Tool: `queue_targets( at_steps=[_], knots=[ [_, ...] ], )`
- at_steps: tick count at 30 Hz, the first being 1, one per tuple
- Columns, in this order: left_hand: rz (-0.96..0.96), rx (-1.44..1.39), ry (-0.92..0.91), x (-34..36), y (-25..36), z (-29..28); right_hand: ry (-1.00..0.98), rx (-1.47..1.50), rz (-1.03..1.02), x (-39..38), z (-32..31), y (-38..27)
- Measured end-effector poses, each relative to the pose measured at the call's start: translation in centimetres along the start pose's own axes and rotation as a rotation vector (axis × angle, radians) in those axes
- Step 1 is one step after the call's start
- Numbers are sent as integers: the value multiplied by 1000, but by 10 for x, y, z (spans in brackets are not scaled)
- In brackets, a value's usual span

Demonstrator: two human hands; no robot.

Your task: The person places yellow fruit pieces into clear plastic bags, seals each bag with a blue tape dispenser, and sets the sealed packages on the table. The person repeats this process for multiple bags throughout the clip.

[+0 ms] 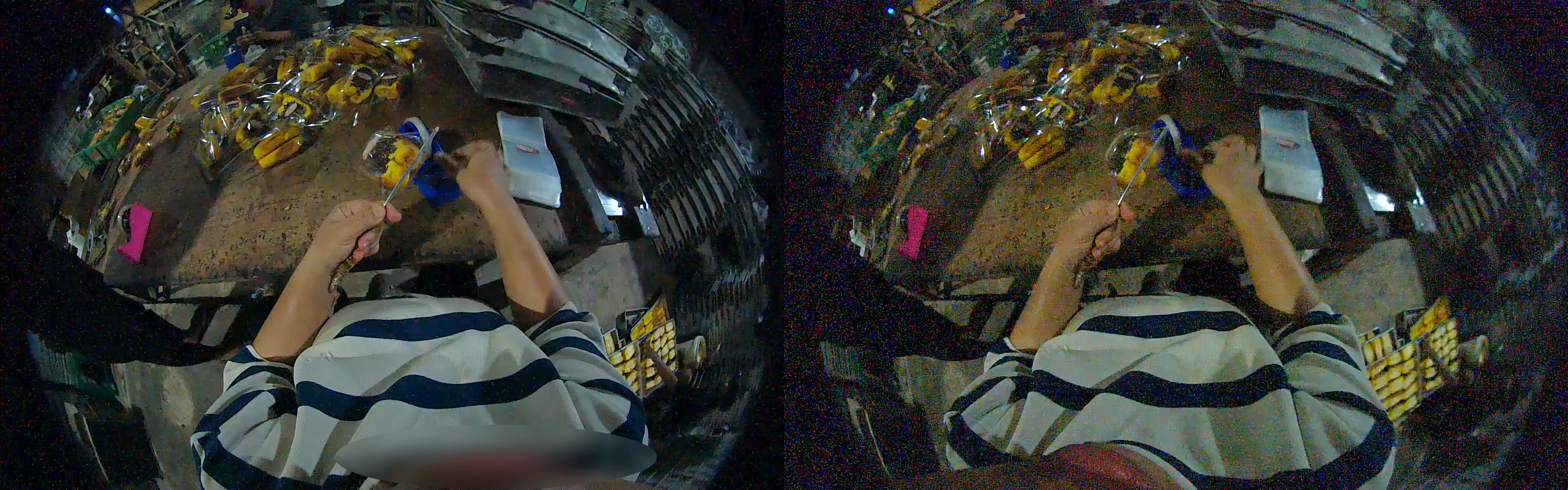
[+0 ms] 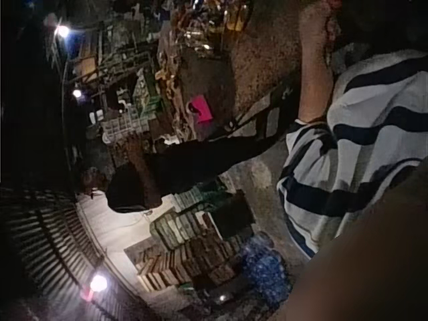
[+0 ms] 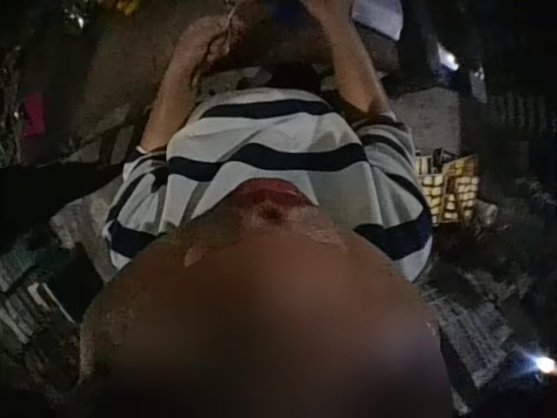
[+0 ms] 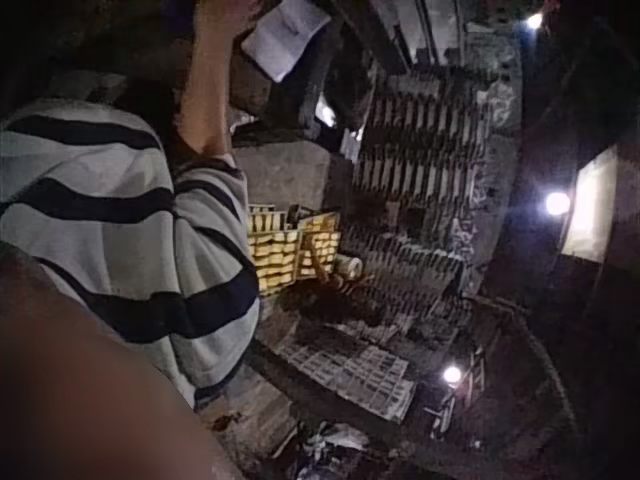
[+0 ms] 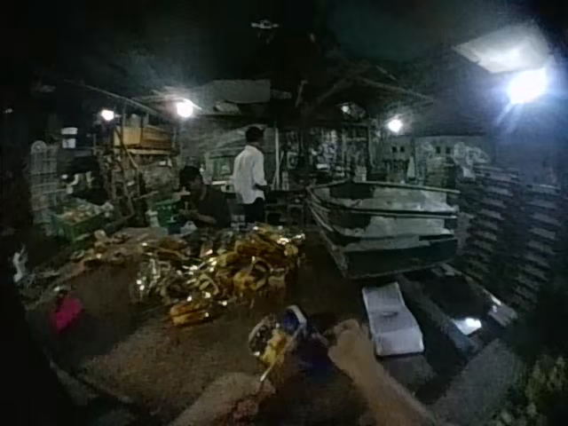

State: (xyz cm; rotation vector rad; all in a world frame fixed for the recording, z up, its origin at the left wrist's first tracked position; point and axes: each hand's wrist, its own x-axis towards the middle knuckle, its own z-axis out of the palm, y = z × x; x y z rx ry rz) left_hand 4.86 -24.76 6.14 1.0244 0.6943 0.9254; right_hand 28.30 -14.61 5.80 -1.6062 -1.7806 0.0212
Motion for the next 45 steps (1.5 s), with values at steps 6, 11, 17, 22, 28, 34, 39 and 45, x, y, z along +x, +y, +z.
queue_targets(
  at_steps=[6, 11, 17, 22, 28, 34, 39, 45],
  knots=[
    [58, 45, -4, 2, 1, -6, 255, 114, -287, -29, 8, 20],
    [45, 253, 124, 6, -2, 2, 12, -1, 0, -43, -4, 24],
    [528, 1025, 265, 21, -22, 9, -166, 196, 6, -35, -34, 6],
    [560, 1040, 256, 23, -26, 16, -329, 474, 39, -47, -23, -24],
    [7, 26, -29, -1, -3, 18, -216, 411, -147, -47, -32, -31],
    [632, 398, 173, 11, -9, 28, -422, 564, -408, -64, -27, -47],
    [767, 1058, 674, -2, 13, 0, -464, 474, -502, -67, -44, -53],
    [655, 427, 84, -12, 36, -5, -71, 24, -530, -57, -90, -68]
  ],
)
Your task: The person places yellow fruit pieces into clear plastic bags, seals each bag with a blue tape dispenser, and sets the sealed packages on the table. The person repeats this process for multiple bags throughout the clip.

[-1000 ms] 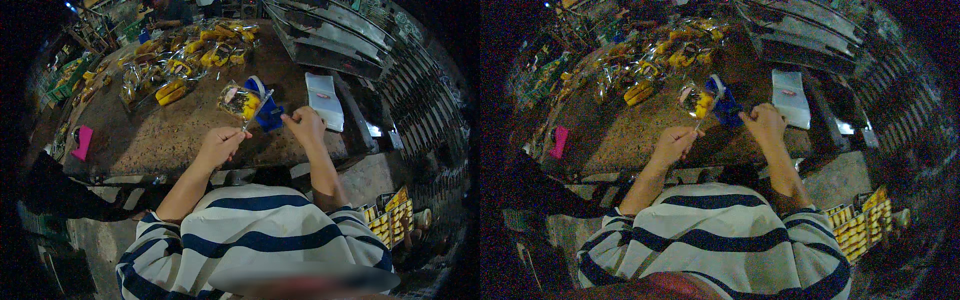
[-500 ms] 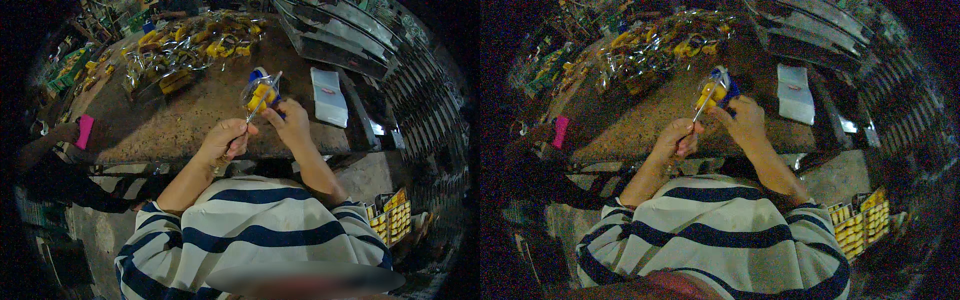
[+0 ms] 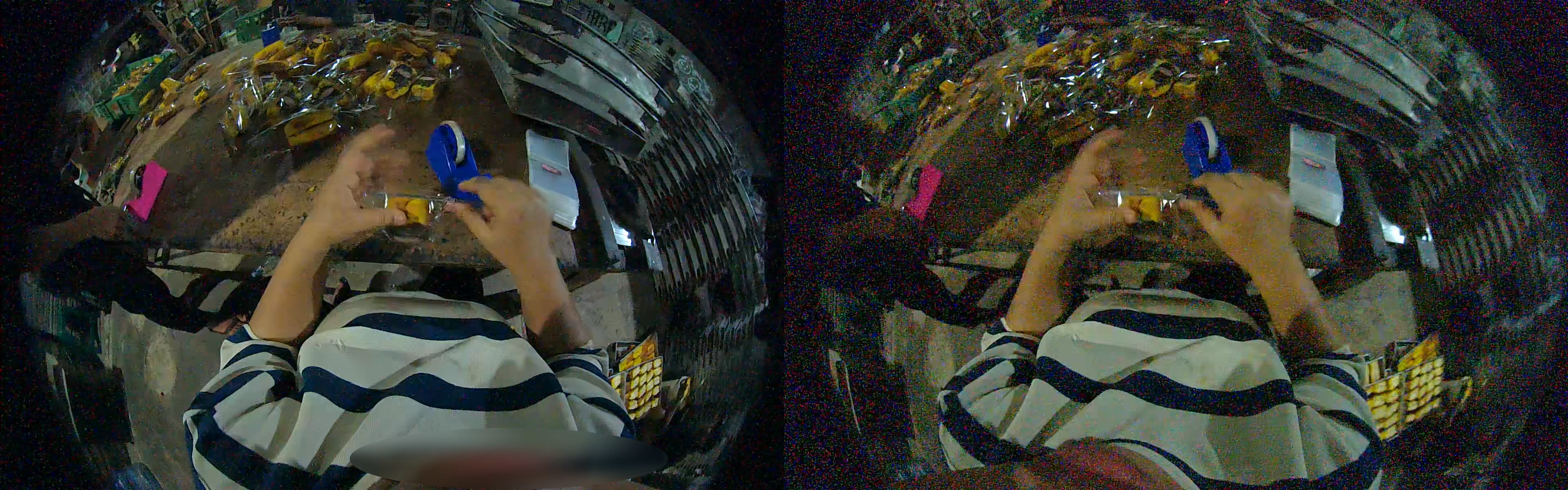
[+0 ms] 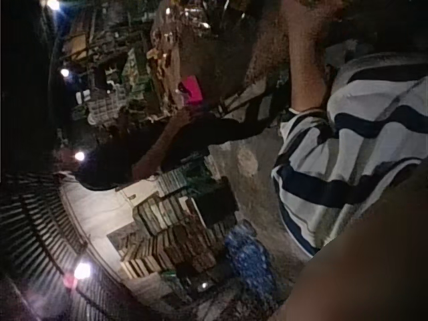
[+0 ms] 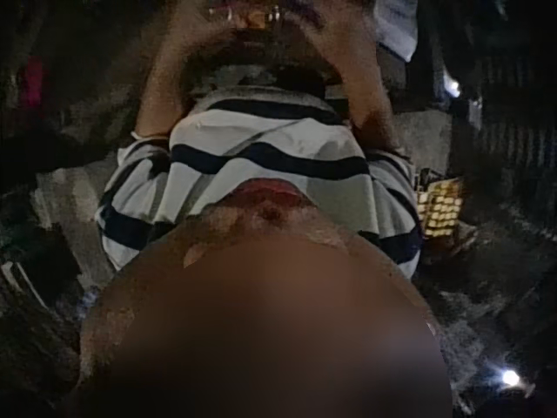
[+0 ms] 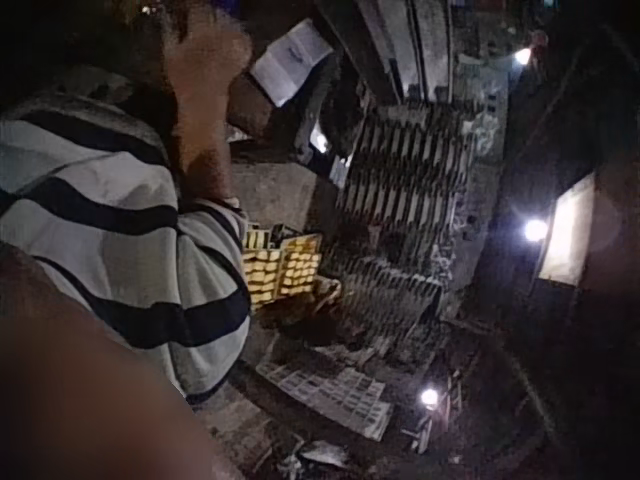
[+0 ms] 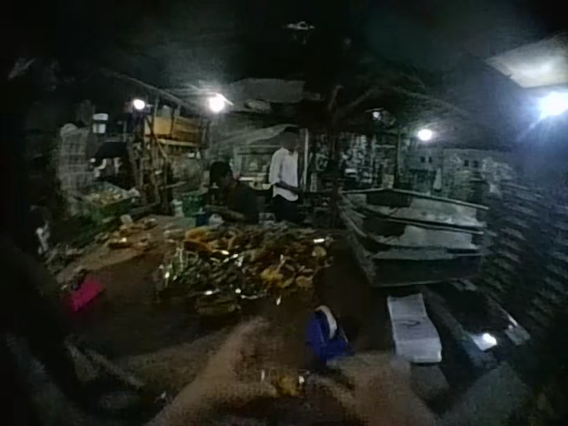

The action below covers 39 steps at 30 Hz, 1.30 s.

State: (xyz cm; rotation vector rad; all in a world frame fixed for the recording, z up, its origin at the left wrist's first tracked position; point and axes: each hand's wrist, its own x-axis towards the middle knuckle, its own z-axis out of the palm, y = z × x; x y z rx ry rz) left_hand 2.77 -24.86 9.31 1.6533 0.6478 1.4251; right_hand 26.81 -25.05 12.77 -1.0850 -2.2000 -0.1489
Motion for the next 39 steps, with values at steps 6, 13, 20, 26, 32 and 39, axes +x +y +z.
queue_targets(
  at_steps=[6, 13, 20, 26, 32, 39],
  knots=[
    [-360, 89, -14, -19, 4, -11, 185, -359, -98, 3, 7, 26],
    [-212, 493, 639, -24, 17, -144, 218, -346, 232, -12, -15, 104],
    [416, 611, 1100, 20, 2, -188, 172, 197, 315, -18, 11, 78],
    [42, 1035, 558, 43, -20, -138, 56, 1023, 434, -41, 73, 50],
    [-29, 1110, 468, 42, -39, -146, 109, 1634, 830, -61, 106, 67],
    [-334, 1451, 415, 65, -86, -187, 102, 1384, 748, -61, 109, 74]
  ],
)
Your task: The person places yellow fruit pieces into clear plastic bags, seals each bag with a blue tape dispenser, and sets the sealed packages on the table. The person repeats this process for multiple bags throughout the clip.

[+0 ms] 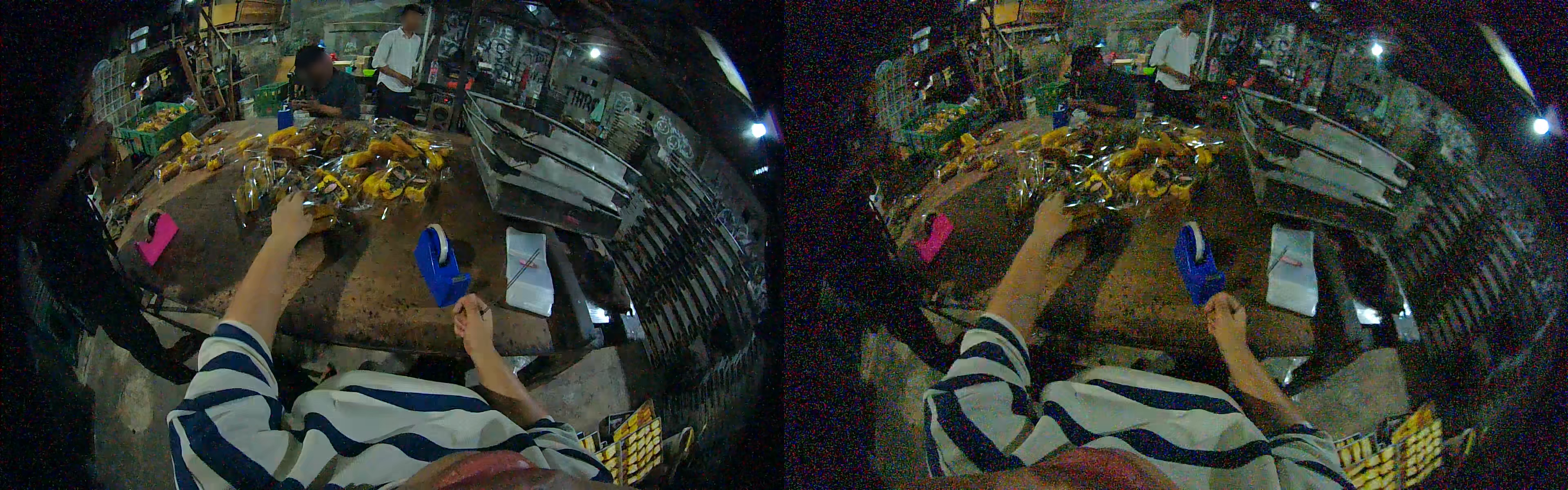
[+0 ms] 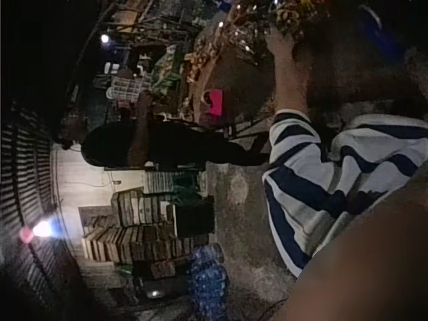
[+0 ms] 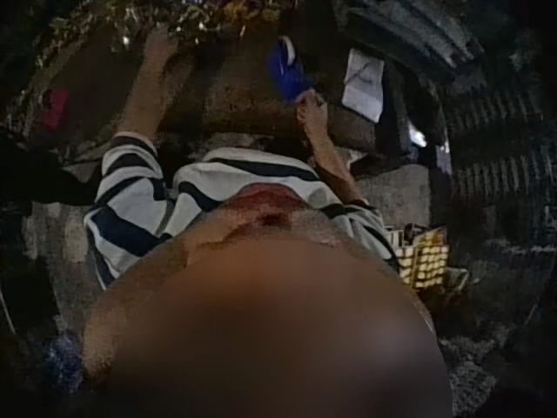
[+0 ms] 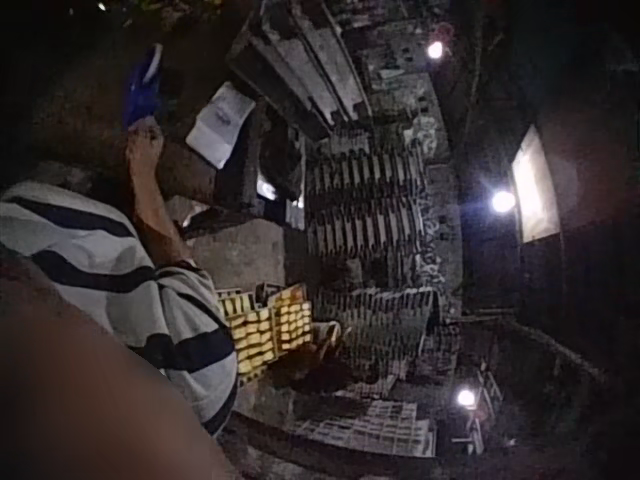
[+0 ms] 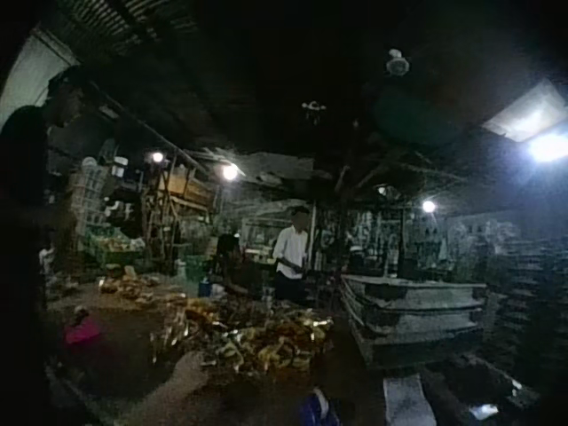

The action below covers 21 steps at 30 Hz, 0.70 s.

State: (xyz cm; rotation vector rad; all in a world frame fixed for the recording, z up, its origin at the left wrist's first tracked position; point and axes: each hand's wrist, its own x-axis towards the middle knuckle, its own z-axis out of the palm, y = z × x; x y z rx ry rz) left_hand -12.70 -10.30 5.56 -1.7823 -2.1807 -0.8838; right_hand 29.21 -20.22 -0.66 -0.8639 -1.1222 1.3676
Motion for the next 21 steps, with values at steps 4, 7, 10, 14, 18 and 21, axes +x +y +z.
queue_targets(
  at_steps=[4, 7, 10, 14, 18, 21],
  knots=[
    [-162, 132, -309, 3, 3, -5, -29, 6, -75, -8, 4, 3],
    [-129, 300, -420, -10, 10, -23, -8, -33, -55, -10, 5, 2],
    [7, 391, -381, -32, 17, -36, -26, -56, -40, -8, 5, 0],
    [118, 249, -188, -63, 20, -42, 29, 46, 103, -5, 5, 2],
    [-32, -133, -348, -83, 19, -44, -19, -302, -29, -6, 2, 4],
    [-13, -613, -401, -115, 15, -42, -58, -324, -170, -14, 5, 6]
  ],
)
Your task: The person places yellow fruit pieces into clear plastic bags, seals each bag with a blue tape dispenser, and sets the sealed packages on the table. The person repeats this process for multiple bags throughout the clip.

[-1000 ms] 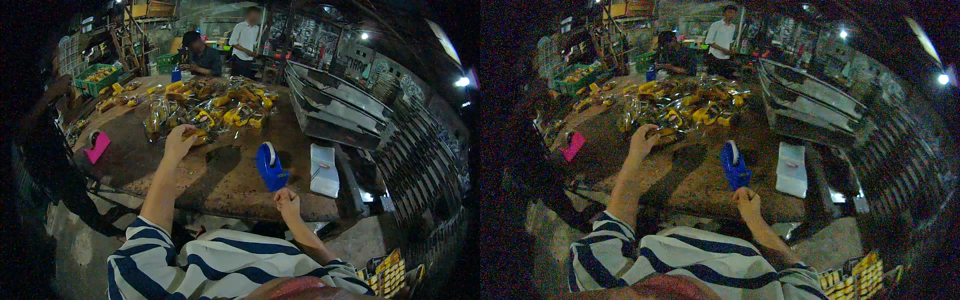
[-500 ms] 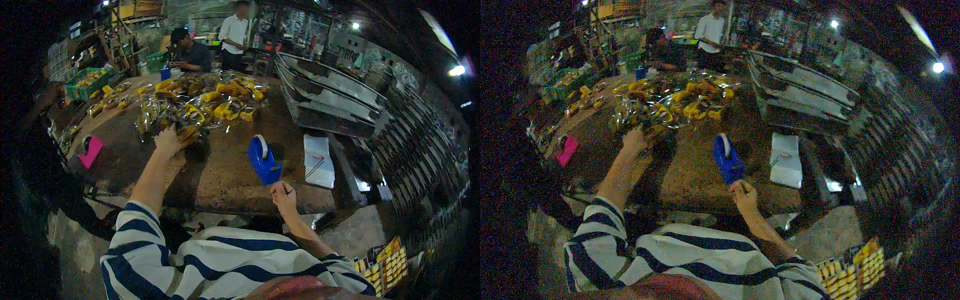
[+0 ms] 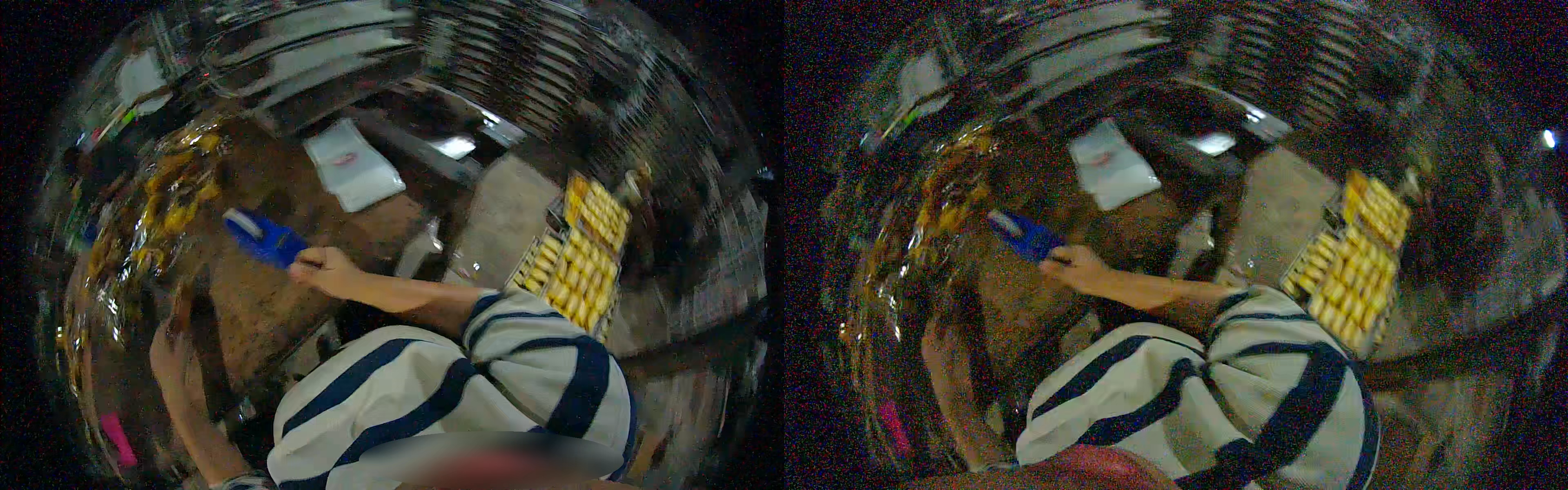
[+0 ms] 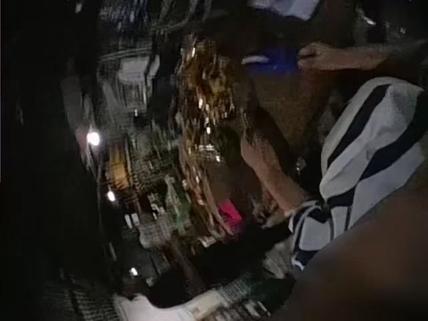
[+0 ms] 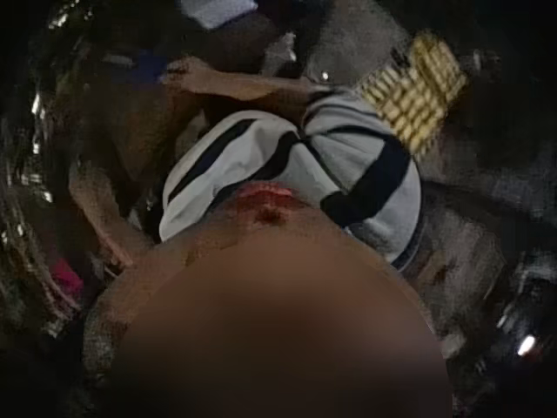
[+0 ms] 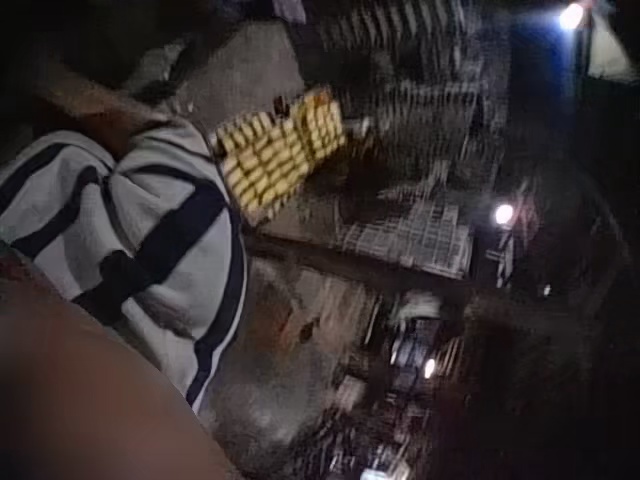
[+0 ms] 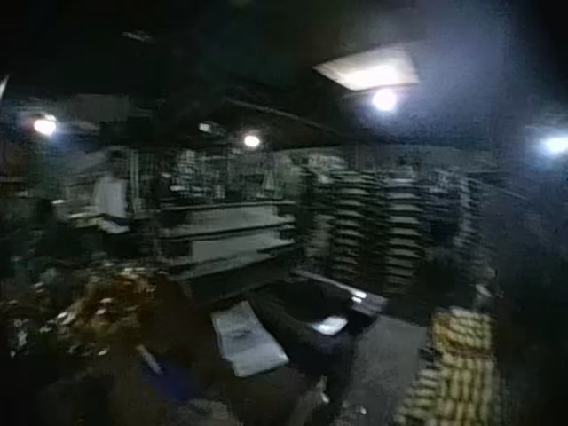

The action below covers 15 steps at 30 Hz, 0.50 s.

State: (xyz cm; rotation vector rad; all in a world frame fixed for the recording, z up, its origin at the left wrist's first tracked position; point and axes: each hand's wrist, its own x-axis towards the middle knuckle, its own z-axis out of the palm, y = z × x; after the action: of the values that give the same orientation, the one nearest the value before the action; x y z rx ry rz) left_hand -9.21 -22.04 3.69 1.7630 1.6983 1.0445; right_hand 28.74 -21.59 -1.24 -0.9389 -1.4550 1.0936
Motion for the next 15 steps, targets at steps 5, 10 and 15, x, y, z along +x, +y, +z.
queue_targets(
  at_steps=[5, 10, 15],
  knots=[
    [158, -148, -151, -24, -1, 8, -42, -98, -18, -16, 2, -6],
    [257, 250, 24, -31, 14, 27, -99, -75, 23, -8, -2, -8],
    [213, 562, -32, -28, 29, 29, -9, -179, -137, -4, -2, -14]
  ],
)
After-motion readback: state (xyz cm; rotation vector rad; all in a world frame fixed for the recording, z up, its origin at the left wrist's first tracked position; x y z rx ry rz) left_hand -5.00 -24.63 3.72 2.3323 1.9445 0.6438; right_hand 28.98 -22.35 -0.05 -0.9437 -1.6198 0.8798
